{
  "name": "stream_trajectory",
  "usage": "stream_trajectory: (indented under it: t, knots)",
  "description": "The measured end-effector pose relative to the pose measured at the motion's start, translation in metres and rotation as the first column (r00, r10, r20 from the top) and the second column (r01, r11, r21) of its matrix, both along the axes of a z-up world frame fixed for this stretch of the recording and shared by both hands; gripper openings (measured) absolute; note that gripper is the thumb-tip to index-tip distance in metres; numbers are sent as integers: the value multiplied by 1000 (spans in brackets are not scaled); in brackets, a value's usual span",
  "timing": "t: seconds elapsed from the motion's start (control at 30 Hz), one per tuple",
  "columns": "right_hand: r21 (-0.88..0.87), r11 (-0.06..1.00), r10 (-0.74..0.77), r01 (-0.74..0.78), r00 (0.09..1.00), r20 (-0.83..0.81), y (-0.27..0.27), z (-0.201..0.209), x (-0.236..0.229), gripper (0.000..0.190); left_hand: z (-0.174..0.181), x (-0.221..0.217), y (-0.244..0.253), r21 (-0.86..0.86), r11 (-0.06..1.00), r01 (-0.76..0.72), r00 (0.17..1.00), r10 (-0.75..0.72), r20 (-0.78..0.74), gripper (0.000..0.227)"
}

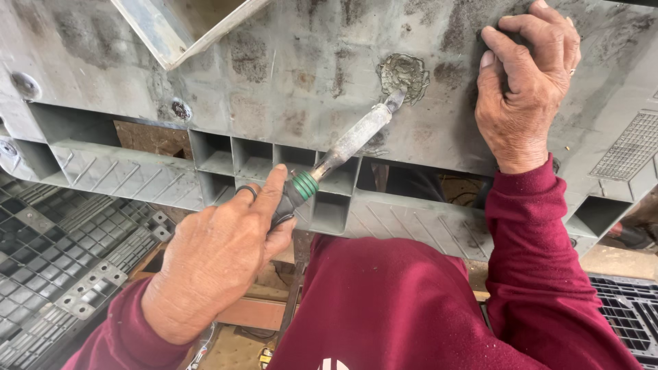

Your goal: The person uses a soldering iron to heat a specific spot on a large metal structure. They wipe the heated area with a cloth to remove residue. The person then sharpens a metal file on a stone and uses the file to scrape and smooth the same spot on the metal structure.

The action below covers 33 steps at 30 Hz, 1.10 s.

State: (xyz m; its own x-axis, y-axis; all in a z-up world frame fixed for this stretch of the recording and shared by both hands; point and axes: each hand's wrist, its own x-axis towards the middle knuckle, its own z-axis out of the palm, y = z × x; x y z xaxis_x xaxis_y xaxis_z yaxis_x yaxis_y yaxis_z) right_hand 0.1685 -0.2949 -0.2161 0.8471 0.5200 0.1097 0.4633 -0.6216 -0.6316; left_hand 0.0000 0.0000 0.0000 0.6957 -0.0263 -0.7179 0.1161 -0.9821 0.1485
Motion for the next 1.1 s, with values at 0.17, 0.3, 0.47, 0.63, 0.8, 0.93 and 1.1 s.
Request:
stream_trajectory:
  t: [0.17, 0.3, 0.47, 0.63, 0.8, 0.93, 1.1]
  knots:
    - [22, 999, 31, -32, 999, 21, 1, 4, 1, 26, -5, -8, -14, -46, 989, -138, 990, 137, -31, 76]
    - [15, 998, 63, -64, 996, 62, 0, 4, 3, 20, -6, -19, -20, -35, 985, -171, 985, 172, 25, 73]
    - [17, 997, 70, -71, 997, 28, -1, 6, 1, 26, -12, -34, -41, -33, 978, -205, 970, 207, 131, 68]
    - [10, 996, 91, -91, 995, 29, -4, 5, 1, 27, -19, -48, -71, -125, 921, -368, 915, 383, 128, 67]
    - [17, 994, 109, -110, 994, 27, -4, 9, 2, 21, -21, -49, -86, -211, 854, -476, 856, 504, 111, 64]
    - [46, 992, 117, -118, 993, 31, -8, 5, 2, 24, -24, -49, -92, -212, 843, -494, 850, 520, 87, 65]
    - [41, 991, 124, -125, 992, 27, -9, 2, 4, 22, -28, -47, -97, -161, 835, -526, 839, 540, 60, 68]
